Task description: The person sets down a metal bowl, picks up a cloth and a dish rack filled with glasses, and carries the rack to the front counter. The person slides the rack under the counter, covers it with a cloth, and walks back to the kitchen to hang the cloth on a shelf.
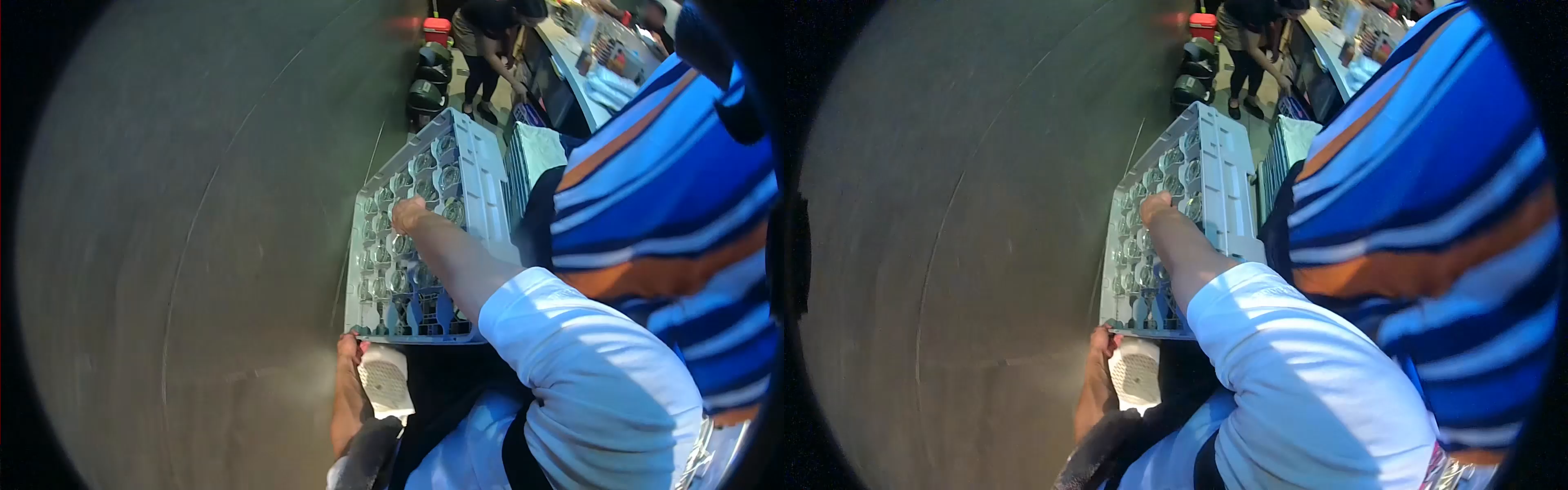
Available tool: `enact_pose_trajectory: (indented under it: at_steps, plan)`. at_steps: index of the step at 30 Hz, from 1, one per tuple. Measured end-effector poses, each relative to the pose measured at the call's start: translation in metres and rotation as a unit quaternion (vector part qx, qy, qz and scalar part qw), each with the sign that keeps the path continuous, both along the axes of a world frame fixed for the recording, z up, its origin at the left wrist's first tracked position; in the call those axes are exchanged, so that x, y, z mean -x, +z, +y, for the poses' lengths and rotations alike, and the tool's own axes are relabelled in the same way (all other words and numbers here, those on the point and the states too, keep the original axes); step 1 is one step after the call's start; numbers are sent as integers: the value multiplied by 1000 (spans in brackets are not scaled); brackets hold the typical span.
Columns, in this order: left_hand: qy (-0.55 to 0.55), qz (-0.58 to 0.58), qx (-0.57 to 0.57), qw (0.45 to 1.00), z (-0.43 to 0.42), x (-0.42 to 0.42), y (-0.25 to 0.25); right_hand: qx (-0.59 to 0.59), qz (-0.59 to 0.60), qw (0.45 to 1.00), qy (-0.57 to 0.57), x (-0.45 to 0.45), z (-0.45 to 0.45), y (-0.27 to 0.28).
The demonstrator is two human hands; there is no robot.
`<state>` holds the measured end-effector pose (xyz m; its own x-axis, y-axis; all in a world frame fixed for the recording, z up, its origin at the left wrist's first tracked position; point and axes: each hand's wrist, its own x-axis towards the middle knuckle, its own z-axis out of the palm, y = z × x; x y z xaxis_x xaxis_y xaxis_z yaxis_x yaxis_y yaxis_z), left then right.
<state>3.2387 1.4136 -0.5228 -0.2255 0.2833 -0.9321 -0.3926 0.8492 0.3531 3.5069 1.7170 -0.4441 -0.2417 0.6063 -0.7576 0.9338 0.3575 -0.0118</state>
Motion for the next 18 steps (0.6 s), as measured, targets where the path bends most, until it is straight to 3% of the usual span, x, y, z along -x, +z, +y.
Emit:
enact_pose_trajectory:
  at_steps: [1, 2, 4, 6, 7, 9, 10, 12, 15, 16, 18]
  plan:
    - [34, -7, -5, 999, -5, 2, 2, -4, 8, 1000, 6, 2, 1, -12]
    - [-33, 26, 3, 999, -3, 5, 9, -5, 12, 1000, 11, 1, -5, -14]
    - [-30, 17, 5, 999, 9, 12, 14, -23, 19, 999, -36, 1, -9, 5]
    - [-18, -52, 14, 998, 12, 16, 4, -39, -9, 999, -33, -3, -7, 17]
    - [10, 24, 17, 1000, -31, 3, 17, -23, -9, 999, -40, -7, -63, 10]
    - [-113, 5, -49, 992, -28, 18, 5, -5, 12, 998, -68, -7, -36, 2]
    - [-119, 4, -46, 992, -20, 19, 8, -10, 7, 998, -68, -5, -26, 2]
    - [-3, 49, -92, 995, 0, 0, 0, -31, 18, 997, -71, -6, -8, 7]
    - [16, 9, -47, 999, -12, 7, -34, -44, 33, 994, -91, -16, -15, 9]
    - [65, 38, -20, 997, -9, -5, -31, -54, 43, 993, -91, -20, -18, 13]
    - [36, 72, -3, 997, 6, -25, -13, -64, 50, 992, -96, -25, -20, 7]
